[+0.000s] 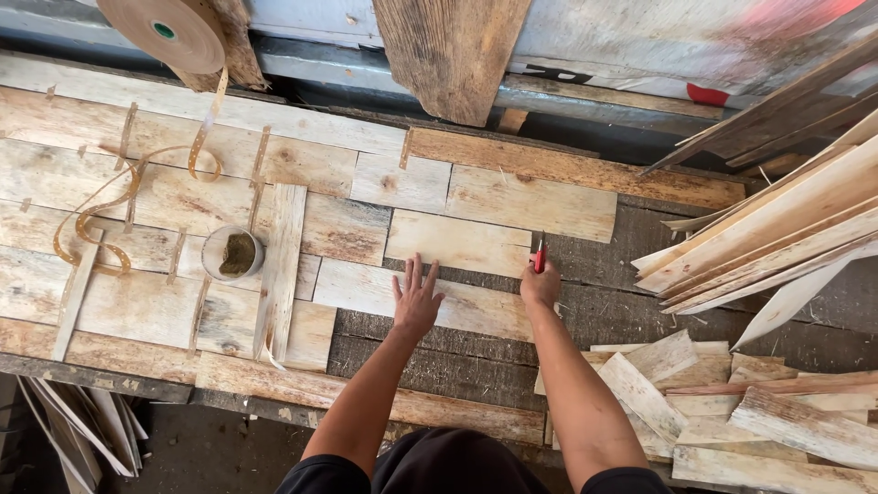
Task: Fitting and trimming thin wood pieces to cover a surface at a workbench.
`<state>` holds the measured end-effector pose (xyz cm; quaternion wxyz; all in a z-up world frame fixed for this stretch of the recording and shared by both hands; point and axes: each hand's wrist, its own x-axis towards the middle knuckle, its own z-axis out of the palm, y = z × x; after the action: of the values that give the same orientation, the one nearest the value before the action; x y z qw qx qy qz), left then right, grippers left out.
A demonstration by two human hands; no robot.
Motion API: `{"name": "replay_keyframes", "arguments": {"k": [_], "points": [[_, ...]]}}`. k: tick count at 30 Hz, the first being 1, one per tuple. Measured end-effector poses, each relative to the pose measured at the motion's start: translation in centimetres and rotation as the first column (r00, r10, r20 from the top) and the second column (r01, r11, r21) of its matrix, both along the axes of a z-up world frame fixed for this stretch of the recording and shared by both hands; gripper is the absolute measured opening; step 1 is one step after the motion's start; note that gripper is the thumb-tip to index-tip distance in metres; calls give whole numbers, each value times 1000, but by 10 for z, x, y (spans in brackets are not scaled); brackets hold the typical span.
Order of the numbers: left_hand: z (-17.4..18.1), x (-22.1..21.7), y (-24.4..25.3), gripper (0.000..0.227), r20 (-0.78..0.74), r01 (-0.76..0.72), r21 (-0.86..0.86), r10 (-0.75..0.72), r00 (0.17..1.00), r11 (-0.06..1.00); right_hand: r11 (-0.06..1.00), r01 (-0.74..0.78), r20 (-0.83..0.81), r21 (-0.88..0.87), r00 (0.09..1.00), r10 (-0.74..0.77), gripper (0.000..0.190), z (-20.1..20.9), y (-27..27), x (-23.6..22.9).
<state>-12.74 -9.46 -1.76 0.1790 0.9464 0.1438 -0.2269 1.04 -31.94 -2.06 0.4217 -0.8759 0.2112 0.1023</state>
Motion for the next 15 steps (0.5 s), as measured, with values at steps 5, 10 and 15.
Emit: {"name": "replay_keyframes", "arguments": {"k": [5, 10, 15], "points": [[1, 1, 0, 81, 0, -12, -17, 12, 1000, 1000, 1000, -26, -67, 8, 997, 27, 24, -2, 1, 1], [3, 2, 1, 82, -8, -24, -40, 24, 1000, 999, 999, -33, -21, 35, 999, 33, 26, -9, -2, 2], [1, 2, -1, 84, -4, -35, -57, 35, 999, 998, 997, -79, 50, -9, 996, 79, 25, -26, -9, 3]]}}
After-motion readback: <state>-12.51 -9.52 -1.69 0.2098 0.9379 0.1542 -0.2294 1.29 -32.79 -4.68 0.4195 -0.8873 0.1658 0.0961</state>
